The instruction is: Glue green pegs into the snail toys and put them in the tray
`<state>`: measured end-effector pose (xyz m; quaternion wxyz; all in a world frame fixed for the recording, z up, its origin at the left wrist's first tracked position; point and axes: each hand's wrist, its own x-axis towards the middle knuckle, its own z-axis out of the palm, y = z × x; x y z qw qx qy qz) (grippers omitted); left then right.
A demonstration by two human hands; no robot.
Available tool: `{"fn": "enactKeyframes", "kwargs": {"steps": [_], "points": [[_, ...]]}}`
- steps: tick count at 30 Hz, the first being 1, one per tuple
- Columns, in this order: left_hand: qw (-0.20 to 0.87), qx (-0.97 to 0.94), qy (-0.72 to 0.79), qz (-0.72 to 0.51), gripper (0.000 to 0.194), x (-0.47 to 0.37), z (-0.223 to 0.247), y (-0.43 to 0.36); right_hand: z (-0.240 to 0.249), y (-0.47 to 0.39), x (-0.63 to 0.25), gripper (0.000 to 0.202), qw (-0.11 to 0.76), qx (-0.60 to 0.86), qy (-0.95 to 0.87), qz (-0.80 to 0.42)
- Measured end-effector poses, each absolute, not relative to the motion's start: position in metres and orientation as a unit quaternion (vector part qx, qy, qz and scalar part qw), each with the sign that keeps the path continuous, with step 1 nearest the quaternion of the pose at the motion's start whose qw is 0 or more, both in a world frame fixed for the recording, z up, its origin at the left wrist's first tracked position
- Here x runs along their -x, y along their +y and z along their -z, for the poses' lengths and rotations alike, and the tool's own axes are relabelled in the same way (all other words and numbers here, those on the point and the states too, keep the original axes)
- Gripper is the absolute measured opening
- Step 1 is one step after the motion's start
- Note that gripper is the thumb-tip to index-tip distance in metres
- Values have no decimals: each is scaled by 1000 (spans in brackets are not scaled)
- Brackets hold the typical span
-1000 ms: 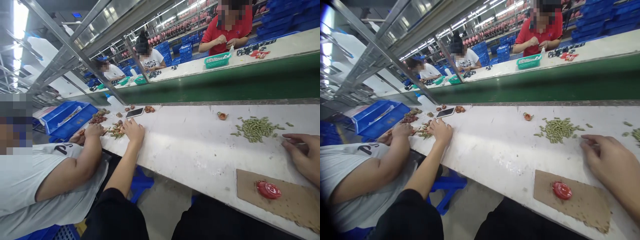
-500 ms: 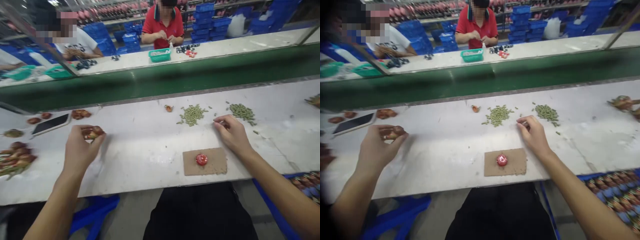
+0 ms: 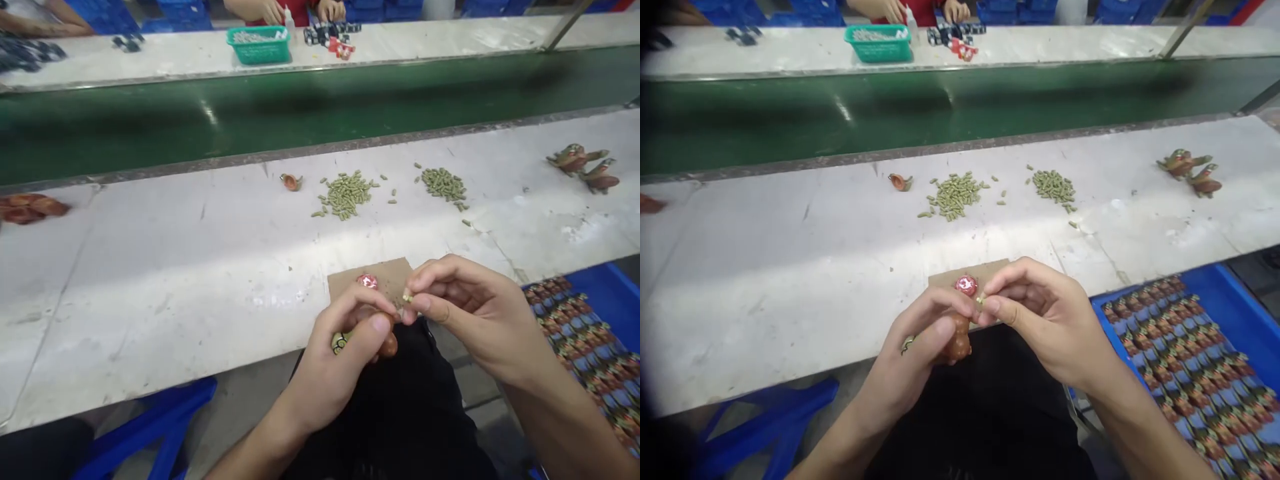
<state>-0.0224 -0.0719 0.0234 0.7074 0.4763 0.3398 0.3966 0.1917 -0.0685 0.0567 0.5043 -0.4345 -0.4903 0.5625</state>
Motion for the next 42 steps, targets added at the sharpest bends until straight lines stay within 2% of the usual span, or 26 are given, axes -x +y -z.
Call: {"fn": "enactKeyframes", "kwargs": {"steps": [5, 9, 13, 17, 26, 31, 38, 42], "points": [[644, -527, 390, -394, 6, 4, -23, -76, -53, -86, -207, 18, 459, 473, -463, -592], [603, -585, 385, -381, 15, 0, -22, -80, -54, -95, -209, 22, 422, 496, -457, -606], [586, -574, 397, -412, 15, -1, -14, -84, -47, -96, -205, 18, 442, 506, -458, -581], [583, -526, 425, -451, 13, -3, -7, -91, -32, -95, -199, 5, 472, 497, -508, -522], [574, -468, 451, -498, 14, -4, -1, -100, -17, -93, -185, 18, 469, 495, -552, -479], [556, -466, 466, -506, 12, 0, -4, -104, -19, -91, -180, 17, 470, 494, -565, -465], [531, -523, 541, -391, 15, 26, -16, -114, -16, -75, -185, 25, 416, 527, -712, -207], [498, -571, 523, -390, 15, 34, -8, -117, -13, -73, -185, 25, 383, 497, -768, -132]]}}
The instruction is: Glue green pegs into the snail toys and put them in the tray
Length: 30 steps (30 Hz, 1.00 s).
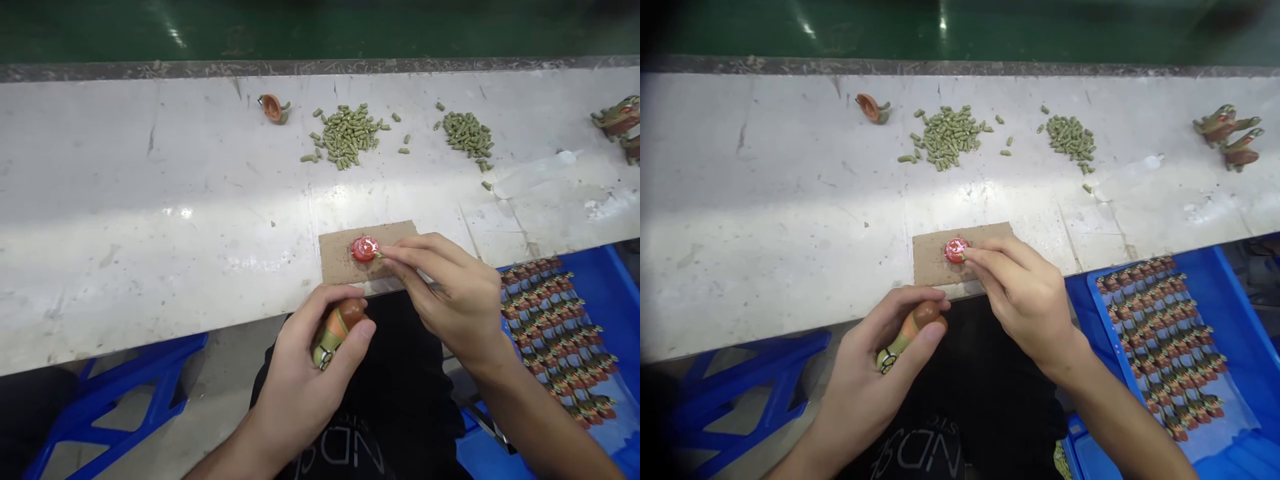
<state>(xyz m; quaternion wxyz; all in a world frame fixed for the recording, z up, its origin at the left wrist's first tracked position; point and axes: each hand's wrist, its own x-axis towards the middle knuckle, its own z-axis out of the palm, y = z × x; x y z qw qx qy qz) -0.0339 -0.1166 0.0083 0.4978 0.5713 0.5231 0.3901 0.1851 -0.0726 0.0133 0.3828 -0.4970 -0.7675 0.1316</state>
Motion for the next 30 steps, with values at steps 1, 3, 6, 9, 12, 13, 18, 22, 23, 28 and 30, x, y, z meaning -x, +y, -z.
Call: {"fn": "enactKeyframes", "kwargs": {"steps": [1, 3, 6, 9, 12, 13, 18, 22, 23, 28, 30], "points": [[459, -603, 516, -398, 19, 35, -5, -116, -13, -73, -185, 24, 375, 494, -776, -117], [371, -668, 501, -406, 26, 35, 3, -114, -12, -73, -184, 24, 359, 493, -787, -94], [304, -726, 480, -388, 29, 34, 13, -110, -11, -74, -183, 27, 343, 490, -797, -87], [304, -746, 462, -371, 25, 33, 18, -107, -9, -74, -183, 27, 344, 481, -800, -99], [304, -744, 468, -367, 23, 32, 20, -107, -8, -74, -184, 26, 345, 478, -802, -91], [304, -741, 473, -366, 24, 32, 20, -108, -8, -74, -184, 26, 346, 477, -803, -87], [300, -739, 482, -362, 25, 32, 22, -110, -9, -74, -184, 26, 341, 479, -806, -70], [298, -735, 493, -357, 26, 31, 23, -109, -12, -72, -184, 25, 328, 485, -809, -58], [298, -734, 494, -358, 26, 31, 23, -109, -12, -72, -184, 26, 329, 485, -808, -56], [286, -738, 482, -374, 27, 31, 18, -108, -12, -72, -186, 29, 362, 491, -788, -77], [266, -747, 462, -398, 31, 34, 15, -108, -11, -72, -187, 25, 379, 502, -771, -100]]}}
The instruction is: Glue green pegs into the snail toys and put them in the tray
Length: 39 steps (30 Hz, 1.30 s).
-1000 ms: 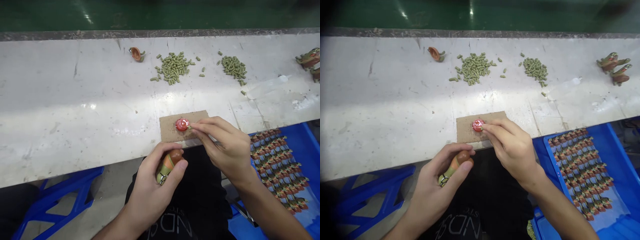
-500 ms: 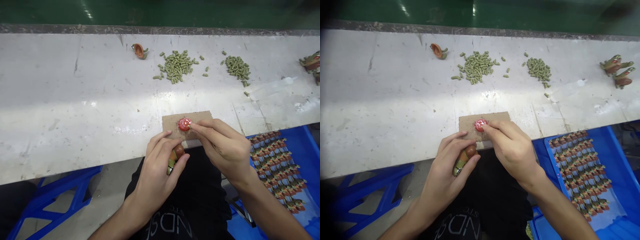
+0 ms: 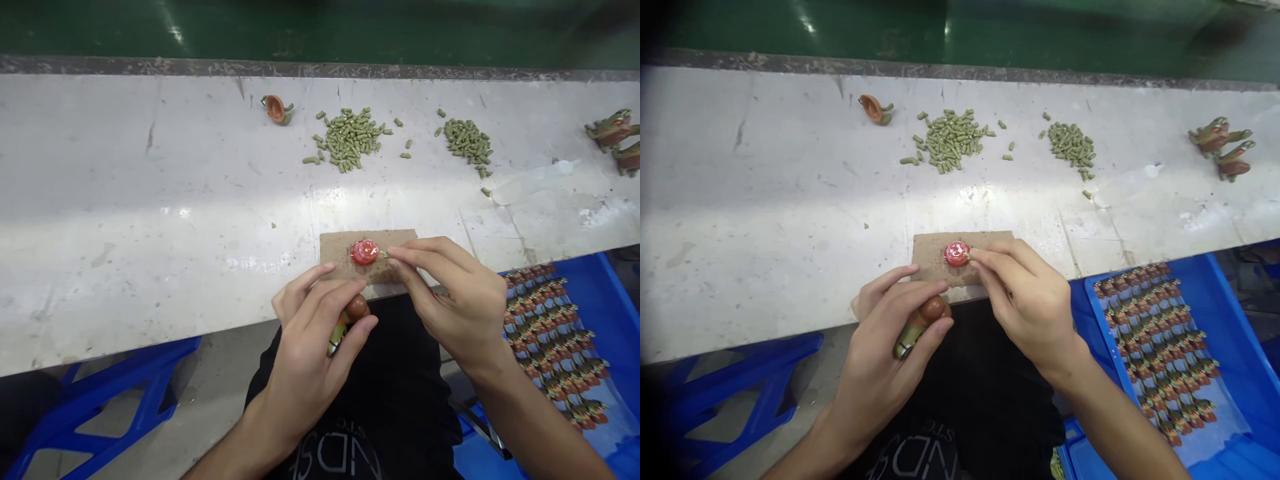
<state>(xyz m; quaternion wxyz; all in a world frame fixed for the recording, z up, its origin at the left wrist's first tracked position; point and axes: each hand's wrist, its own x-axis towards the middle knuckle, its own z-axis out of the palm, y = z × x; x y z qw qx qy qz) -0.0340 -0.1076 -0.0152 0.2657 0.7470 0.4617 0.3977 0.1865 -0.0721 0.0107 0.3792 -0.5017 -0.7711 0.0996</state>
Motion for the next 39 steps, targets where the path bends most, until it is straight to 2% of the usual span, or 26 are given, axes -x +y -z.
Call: {"fn": "enactKeyframes", "kwargs": {"steps": [3, 10, 16, 21, 26, 29, 39], "points": [[309, -730, 424, -437, 37, 38, 12, -109, -8, -73, -185, 22, 398, 524, -739, -149], [605, -462, 451, -467, 23, 33, 6, -114, -1, -76, -180, 13, 441, 575, -624, -293], [703, -375, 429, -425, 22, 31, 6, -109, 1, -76, -179, 10, 445, 583, -601, -319], [724, -356, 387, -447, 19, 30, 4, -103, -11, -78, -177, 10, 470, 585, -578, -322], [690, -401, 417, -435, 27, 27, 3, -97, -23, -81, -178, 7, 484, 555, -491, -465], [682, -422, 411, -434, 25, 26, 6, -94, -25, -84, -180, 6, 482, 537, -459, -519], [674, -458, 405, -415, 20, 27, 7, -94, -27, -85, -183, 11, 463, 537, -464, -531]]}}
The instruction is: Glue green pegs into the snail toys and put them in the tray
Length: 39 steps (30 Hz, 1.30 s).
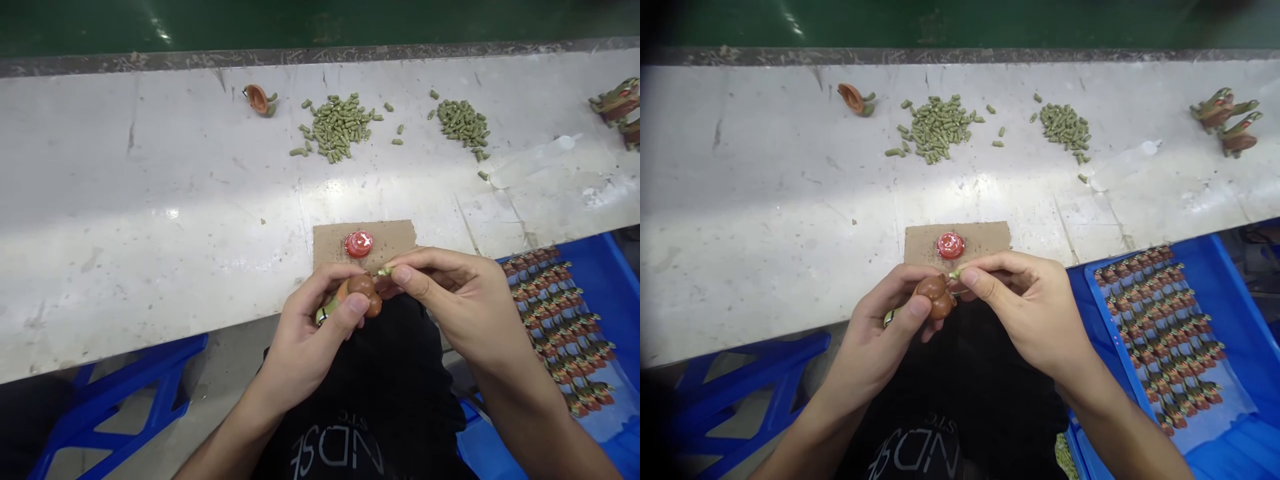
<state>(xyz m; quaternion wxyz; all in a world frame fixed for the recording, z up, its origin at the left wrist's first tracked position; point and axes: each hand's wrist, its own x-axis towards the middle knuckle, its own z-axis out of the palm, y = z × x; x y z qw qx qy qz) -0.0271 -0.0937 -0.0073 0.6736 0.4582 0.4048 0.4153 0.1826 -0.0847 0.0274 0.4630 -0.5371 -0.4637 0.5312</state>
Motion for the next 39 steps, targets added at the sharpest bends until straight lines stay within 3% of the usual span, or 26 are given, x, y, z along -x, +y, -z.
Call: {"fn": "enactKeyframes", "kwargs": {"steps": [5, 8, 12, 15, 23, 31, 39], "points": [[631, -490, 434, -418, 17, 27, 6, -96, -26, -87, -183, 5, 478, 553, -481, -484], [505, -595, 458, -426, 10, 29, 8, -97, -23, -92, -189, 13, 451, 578, -572, -368], [295, -747, 437, -406, 17, 34, 15, -98, -13, -102, -205, 17, 380, 591, -697, -140], [228, -785, 440, -371, 20, 35, 21, -97, -1, -110, -217, 16, 355, 585, -725, -72], [196, -801, 449, -343, 22, 32, 29, -94, 24, -121, -222, 32, 397, 562, -724, -50], [259, -779, 456, -344, 37, 36, 33, -92, 33, -121, -227, 43, 378, 559, -737, -39], [257, -782, 465, -327, 33, 35, 32, -92, 21, -111, -241, 27, 324, 499, -802, -52]]}}
